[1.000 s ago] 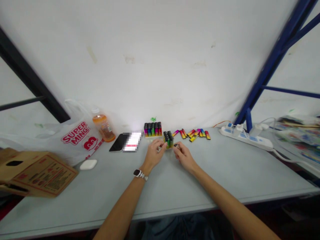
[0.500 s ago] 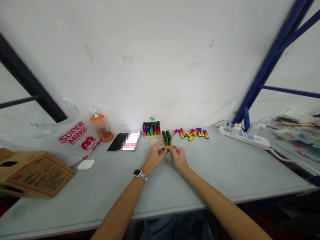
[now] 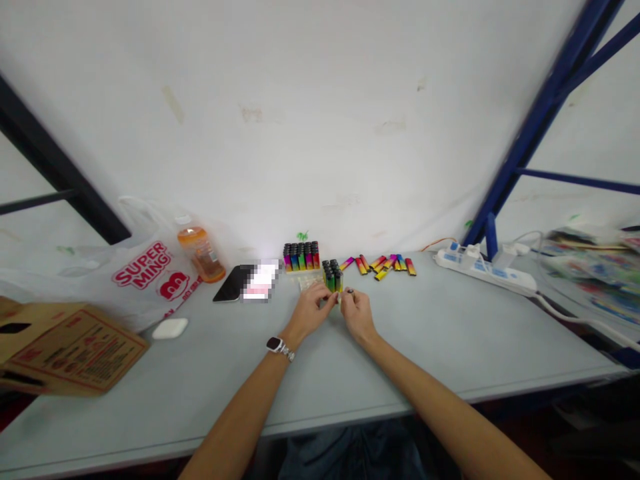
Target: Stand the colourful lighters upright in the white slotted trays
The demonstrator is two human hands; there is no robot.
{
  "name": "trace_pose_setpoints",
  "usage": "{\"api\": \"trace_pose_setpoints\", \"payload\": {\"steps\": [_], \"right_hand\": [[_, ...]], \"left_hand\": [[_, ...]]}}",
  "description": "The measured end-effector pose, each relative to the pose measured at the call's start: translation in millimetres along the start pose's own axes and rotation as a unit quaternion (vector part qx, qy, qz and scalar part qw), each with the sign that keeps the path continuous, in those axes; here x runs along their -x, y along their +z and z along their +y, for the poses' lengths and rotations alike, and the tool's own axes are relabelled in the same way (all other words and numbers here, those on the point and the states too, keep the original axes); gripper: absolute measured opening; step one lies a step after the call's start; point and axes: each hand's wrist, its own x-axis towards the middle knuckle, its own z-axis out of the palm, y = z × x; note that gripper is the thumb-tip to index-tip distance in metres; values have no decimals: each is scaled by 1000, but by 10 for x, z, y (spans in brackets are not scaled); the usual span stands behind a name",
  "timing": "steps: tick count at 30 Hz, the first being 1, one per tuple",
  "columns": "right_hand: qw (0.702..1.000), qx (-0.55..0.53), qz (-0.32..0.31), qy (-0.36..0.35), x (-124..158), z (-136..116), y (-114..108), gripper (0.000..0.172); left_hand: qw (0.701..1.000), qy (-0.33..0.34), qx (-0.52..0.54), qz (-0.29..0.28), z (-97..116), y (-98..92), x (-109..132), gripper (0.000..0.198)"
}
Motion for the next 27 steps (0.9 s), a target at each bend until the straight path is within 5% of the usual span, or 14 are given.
{"api": "trace_pose_setpoints", "payload": {"steps": [27], "right_hand": [[998, -66, -16, -11, -10, 122, -16, 47]], "left_hand": [[1000, -3, 5, -5, 11, -8, 1, 32]]}}
